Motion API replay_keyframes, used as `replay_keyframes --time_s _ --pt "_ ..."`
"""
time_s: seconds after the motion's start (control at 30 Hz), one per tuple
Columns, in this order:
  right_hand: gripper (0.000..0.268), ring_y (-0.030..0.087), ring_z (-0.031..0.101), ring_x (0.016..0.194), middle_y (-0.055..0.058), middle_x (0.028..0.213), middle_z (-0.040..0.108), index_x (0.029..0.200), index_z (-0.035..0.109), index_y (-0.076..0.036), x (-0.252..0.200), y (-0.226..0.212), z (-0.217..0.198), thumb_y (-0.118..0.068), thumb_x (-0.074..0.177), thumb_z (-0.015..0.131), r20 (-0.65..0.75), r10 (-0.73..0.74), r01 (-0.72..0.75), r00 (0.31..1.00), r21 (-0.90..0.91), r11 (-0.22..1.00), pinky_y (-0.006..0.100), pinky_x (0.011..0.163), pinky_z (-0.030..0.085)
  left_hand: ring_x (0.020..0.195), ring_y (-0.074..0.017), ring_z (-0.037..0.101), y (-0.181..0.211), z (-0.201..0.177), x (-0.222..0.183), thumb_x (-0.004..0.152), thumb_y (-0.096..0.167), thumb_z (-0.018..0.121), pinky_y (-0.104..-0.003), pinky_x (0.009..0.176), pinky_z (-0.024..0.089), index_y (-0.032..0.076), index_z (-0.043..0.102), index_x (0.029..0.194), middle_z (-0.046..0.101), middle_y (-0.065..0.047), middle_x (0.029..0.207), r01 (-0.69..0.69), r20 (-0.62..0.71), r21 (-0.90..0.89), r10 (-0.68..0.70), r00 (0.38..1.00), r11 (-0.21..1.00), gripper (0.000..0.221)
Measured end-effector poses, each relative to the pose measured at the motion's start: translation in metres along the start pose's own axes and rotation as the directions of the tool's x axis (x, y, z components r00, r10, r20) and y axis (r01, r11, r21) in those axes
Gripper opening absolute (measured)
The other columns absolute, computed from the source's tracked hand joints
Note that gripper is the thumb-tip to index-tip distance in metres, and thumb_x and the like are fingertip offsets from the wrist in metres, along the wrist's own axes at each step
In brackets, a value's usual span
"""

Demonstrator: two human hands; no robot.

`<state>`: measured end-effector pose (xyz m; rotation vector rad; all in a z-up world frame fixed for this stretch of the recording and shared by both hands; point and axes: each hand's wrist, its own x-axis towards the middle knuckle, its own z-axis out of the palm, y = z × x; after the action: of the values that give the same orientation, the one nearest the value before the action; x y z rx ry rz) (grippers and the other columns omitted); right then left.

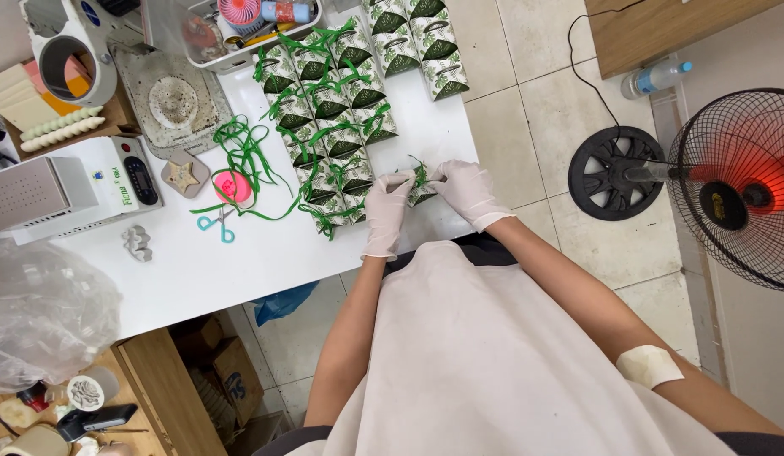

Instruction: Wrapping and tying green ribbons on small square packages in a production area.

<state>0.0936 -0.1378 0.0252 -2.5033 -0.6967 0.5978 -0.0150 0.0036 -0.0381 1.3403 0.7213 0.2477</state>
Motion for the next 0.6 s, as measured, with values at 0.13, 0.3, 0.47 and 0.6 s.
replay_keyframes --time_s 0.13,0.3,0.47,0.6 --pt "0.019 0.029 0.072 0.086 0.009 0.092 0.075 0.087 0.076 -0.014 -0.007 0.013 0.002 -0.033 0.085 0.079 0.032 0.001 0.000 0.999 -0.043 0.999 0.042 0.075 0.055 0.085 -0.0076 0.067 -0.002 -0.003 0.002 0.090 0.007 0.076 -0.022 0.078 0.055 0.001 0.074 0.097 0.077 -0.005 0.098 0.027 -0.086 0.004 -0.026 0.996 1.000 0.009" --pt "0.015 0.030 0.071 0.086 0.009 0.094 0.075 0.089 0.075 -0.014 -0.014 0.017 0.009 -0.029 0.087 0.076 -0.001 0.057 -0.057 0.998 0.003 0.998 0.042 0.075 0.055 0.071 -0.0128 0.060 0.011 0.007 -0.004 0.091 0.013 0.079 -0.028 0.064 0.049 0.002 0.073 0.094 0.072 -0.009 0.084 0.272 -0.273 0.094 -0.237 0.932 0.958 0.013" --pt "0.026 0.030 0.070 0.088 0.008 0.096 0.073 0.101 0.075 -0.015 -0.013 -0.004 -0.018 -0.032 0.082 0.080 0.054 0.055 -0.054 0.997 -0.027 0.998 0.042 0.077 0.054 0.084 -0.0134 0.065 -0.027 -0.001 0.008 0.092 0.010 0.075 -0.026 0.074 0.054 -0.001 0.070 0.106 0.074 -0.010 0.098 0.195 -0.242 0.080 -0.170 0.955 0.978 0.019" --pt "0.057 0.031 0.067 0.086 0.009 0.096 0.068 0.125 0.071 -0.019 -0.014 -0.044 -0.054 -0.027 0.071 0.085 0.030 -0.122 0.123 0.992 -0.035 0.992 0.043 0.073 0.054 0.118 -0.0160 0.064 -0.007 -0.016 0.000 0.090 0.000 0.067 -0.025 0.098 0.055 0.000 0.048 0.136 0.061 -0.012 0.133 -0.010 -0.131 -0.084 -0.001 0.991 0.996 0.050"
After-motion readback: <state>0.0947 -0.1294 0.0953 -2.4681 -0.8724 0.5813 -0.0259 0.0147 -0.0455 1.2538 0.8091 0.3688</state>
